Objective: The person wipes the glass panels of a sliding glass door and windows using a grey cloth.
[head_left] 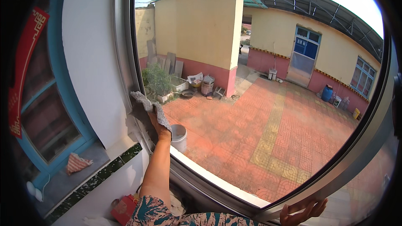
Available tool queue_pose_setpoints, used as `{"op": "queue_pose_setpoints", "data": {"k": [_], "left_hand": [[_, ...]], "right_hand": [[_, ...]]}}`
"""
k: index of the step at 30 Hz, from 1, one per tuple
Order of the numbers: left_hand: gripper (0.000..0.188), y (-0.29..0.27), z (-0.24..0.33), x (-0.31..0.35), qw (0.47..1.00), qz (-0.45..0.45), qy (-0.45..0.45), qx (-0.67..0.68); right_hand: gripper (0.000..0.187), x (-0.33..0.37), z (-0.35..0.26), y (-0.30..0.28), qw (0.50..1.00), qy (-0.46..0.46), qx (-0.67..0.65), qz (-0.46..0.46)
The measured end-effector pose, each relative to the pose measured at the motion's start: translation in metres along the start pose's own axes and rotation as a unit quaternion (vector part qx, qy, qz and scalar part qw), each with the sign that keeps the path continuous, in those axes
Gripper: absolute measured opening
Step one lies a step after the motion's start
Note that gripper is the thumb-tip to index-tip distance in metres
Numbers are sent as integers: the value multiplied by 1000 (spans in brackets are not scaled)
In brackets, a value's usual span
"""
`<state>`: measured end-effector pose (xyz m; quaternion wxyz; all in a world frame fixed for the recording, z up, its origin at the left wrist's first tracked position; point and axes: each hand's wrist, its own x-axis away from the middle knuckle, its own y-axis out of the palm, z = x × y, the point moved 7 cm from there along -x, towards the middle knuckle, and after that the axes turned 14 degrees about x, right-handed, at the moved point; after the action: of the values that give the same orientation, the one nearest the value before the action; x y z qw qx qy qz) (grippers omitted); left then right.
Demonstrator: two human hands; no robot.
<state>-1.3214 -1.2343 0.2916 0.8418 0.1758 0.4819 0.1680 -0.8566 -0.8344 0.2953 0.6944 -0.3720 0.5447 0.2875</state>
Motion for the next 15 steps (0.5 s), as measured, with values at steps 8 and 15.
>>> {"op": "queue_pose_setpoints", "data": {"k": [8,15], "left_hand": [[41,-34,-45,101,922,293,-240,84],[49,113,117,-94,991,19,56,-120]], "right_hand": [[84,4,7,3,1000,-4,-19,8],[70,6,-4,5,999,4,-39,21]]}}
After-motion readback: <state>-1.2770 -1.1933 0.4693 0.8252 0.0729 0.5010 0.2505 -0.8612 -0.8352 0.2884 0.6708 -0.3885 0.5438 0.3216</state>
